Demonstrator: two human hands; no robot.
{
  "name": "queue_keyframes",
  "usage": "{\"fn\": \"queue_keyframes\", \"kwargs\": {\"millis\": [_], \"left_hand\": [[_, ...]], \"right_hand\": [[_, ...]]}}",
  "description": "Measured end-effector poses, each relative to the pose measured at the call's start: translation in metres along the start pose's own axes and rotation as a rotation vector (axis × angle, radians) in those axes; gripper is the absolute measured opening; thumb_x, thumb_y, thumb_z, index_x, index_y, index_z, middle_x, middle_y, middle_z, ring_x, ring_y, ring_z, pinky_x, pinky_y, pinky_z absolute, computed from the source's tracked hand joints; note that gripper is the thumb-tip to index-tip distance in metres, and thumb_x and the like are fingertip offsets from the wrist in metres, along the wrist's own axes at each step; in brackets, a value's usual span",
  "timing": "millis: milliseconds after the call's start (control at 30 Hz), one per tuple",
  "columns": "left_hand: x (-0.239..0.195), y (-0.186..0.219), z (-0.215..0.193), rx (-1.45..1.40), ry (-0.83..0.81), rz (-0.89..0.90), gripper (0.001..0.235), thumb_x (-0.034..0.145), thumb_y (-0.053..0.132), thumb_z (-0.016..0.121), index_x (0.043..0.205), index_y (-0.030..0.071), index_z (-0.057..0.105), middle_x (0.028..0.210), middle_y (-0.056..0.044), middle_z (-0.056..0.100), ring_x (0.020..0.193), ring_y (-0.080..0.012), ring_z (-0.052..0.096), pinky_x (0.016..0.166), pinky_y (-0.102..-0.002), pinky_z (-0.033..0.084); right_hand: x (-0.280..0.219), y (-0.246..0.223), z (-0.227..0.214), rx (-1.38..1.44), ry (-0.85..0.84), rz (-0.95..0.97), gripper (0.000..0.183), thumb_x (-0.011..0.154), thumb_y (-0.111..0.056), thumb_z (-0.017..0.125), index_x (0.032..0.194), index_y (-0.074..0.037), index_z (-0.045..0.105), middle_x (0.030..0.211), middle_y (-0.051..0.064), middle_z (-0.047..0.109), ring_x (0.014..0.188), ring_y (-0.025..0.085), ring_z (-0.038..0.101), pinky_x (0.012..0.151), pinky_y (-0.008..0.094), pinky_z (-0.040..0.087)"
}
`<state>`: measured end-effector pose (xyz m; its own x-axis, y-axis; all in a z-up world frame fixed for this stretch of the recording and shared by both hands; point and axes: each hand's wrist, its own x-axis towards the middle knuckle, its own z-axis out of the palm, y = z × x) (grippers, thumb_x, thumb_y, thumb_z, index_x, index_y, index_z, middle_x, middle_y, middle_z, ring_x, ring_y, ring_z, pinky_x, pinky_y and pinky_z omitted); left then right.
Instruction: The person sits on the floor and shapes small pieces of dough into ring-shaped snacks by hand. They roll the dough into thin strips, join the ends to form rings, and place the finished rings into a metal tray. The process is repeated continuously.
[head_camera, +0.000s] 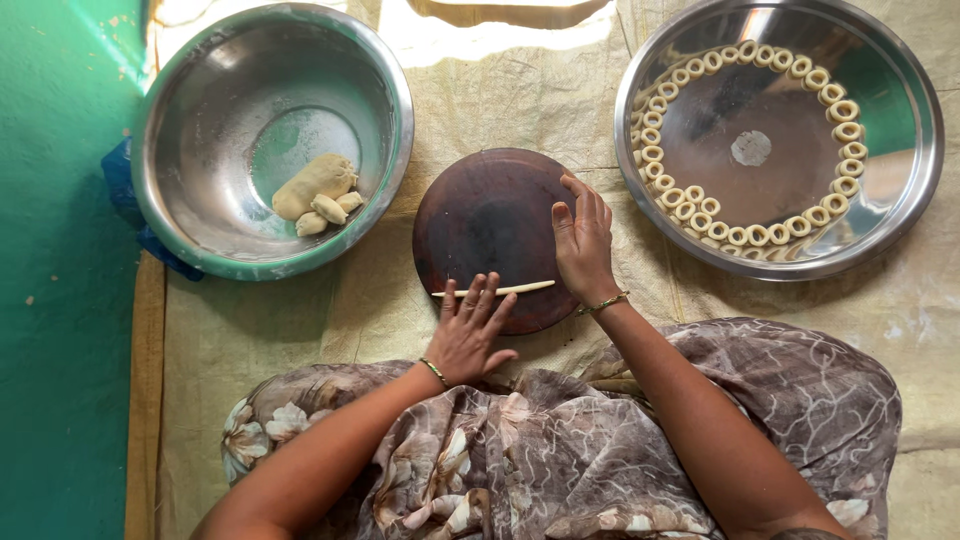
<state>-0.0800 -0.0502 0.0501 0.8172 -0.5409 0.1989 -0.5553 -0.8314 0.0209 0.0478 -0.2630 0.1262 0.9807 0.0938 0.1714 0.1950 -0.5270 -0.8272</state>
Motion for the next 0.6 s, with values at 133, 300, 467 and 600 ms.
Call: {"fn": "queue_keyframes", "kwargs": {"millis": [133,300,467,600], "left_hand": [[0.021,0.008,0.011,-0.098,-0.180,-0.201,0.101,0.098,0.077,0.023,0.165,0.001,0.016,0.173,-0.020,-0.004,0.159,-0.0299,-0.013,0.124,-0.060,-0.009],[0.081,-0.025,0.025,-0.067,-0.122,-0.431,0.096,0.100,0.073,0.022,0.163,0.002,0.018,0.172,-0.019,-0.004,0.159,-0.0281,-0.012,0.122,-0.064,-0.010],[0.150,-0.090,0.039,0.146,-0.078,-0.451,0.094,0.101,0.076,0.021,0.165,0.008,0.015,0.170,-0.015,-0.010,0.156,-0.0243,-0.017,0.118,-0.067,-0.012],[0.185,-0.120,0.043,0.115,-0.153,-0.518,0.096,0.098,0.078,0.019,0.166,0.012,0.008,0.170,-0.012,-0.015,0.155,-0.0217,-0.021,0.120,-0.067,-0.012]], "right_hand": [[0.002,0.003,0.000,-0.008,0.018,-0.004,0.058,0.109,-0.053,0.035,0.145,-0.009,0.046,0.151,0.012,0.050,0.143,0.032,0.037,0.121,0.048,0.025],[0.004,0.007,0.001,0.002,0.023,0.009,0.058,0.109,-0.052,0.037,0.145,-0.008,0.047,0.150,0.012,0.051,0.143,0.033,0.039,0.121,0.048,0.026],[0.008,0.009,0.000,0.028,0.027,0.022,0.059,0.110,-0.052,0.037,0.146,-0.006,0.046,0.149,0.015,0.051,0.141,0.033,0.040,0.120,0.047,0.028],[0.010,0.008,-0.002,0.044,0.028,0.037,0.059,0.109,-0.052,0.037,0.146,-0.007,0.046,0.149,0.016,0.051,0.141,0.032,0.040,0.120,0.047,0.029]]}}
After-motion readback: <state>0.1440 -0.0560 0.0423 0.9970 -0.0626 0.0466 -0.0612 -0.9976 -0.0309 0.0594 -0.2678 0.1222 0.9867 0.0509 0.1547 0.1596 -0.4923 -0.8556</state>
